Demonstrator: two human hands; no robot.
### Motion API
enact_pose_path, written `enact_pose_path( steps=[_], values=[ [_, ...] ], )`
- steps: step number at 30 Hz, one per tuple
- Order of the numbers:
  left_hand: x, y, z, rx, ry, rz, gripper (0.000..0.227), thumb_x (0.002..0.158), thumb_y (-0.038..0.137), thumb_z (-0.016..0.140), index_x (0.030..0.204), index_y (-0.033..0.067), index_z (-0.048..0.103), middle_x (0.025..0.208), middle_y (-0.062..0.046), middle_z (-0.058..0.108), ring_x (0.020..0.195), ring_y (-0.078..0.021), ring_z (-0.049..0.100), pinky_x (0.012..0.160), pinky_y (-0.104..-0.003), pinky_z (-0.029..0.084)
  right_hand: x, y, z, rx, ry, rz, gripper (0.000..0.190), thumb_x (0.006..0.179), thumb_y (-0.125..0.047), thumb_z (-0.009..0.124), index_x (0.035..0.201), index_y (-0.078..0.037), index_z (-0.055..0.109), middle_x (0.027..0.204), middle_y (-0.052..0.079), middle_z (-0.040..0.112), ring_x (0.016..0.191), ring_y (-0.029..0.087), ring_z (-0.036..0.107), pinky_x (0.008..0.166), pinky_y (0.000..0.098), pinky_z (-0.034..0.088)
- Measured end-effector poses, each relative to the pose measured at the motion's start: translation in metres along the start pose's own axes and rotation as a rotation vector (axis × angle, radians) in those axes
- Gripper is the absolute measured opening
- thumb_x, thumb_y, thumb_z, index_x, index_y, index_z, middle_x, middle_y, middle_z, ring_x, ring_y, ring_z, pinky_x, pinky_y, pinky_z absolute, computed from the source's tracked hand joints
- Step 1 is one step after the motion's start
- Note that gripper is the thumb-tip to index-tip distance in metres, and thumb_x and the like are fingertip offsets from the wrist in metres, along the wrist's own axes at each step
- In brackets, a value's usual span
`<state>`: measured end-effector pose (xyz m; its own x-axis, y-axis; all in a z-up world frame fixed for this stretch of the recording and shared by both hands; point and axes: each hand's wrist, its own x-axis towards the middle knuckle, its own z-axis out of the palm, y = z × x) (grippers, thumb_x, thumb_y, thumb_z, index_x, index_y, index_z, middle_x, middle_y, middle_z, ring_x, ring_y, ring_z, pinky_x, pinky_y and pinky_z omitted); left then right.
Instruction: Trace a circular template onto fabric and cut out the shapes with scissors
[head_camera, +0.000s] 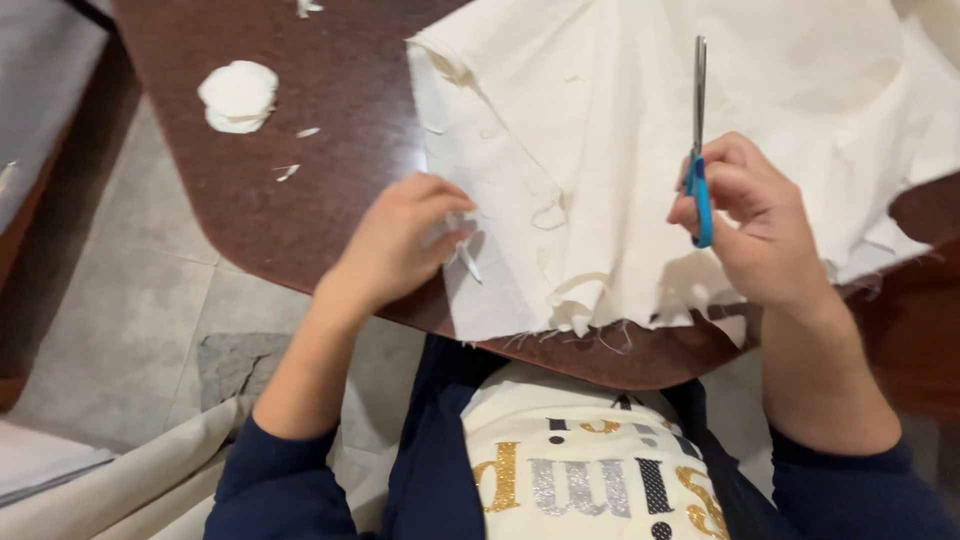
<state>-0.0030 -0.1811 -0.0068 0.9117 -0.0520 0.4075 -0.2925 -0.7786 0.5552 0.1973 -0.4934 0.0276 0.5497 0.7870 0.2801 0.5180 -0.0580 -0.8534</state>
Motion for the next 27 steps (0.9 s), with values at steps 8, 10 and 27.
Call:
enact_pose_path(
  steps=[8,10,27],
  values=[
    [0.047,0.013,0.063,0.102,-0.267,0.04,0.032,0.079,0.025,0.084,0.1,0.0072,0.067,0.094,-0.008,0.058,0.087,-0.0319,0.056,0.064,-0.047,0.048,-0.068,0.003,-0.033,-0.2,-0.067,0.276,0.014,0.097,-0.012,0.061,0.087,-0.005,0.068,0.115,0.01,0.072,0.111,0.021,0.066,0.097,0.0338,0.052],
    [0.058,0.013,0.074,0.14,-0.406,-0.026,0.044,0.077,0.041,0.087,0.099,0.0098,0.065,0.093,-0.007,0.057,0.091,-0.0317,0.057,0.065,-0.049,0.049,-0.079,0.013,-0.036,-0.238,-0.054,0.267,0.014,0.097,-0.01,0.059,0.088,-0.006,0.068,0.123,0.011,0.073,0.121,0.024,0.067,0.102,0.0374,0.052],
    [0.042,-0.057,-0.009,0.739,0.211,-0.12,0.015,0.082,-0.006,0.065,0.073,0.0055,0.063,0.073,-0.011,0.063,0.058,-0.0259,0.059,0.051,-0.041,0.049,-0.098,0.026,-0.028,-0.09,-0.018,0.174,0.028,0.096,-0.004,0.058,0.072,-0.005,0.044,0.131,0.017,0.069,0.138,0.03,0.059,0.105,0.04,0.057]
  ],
)
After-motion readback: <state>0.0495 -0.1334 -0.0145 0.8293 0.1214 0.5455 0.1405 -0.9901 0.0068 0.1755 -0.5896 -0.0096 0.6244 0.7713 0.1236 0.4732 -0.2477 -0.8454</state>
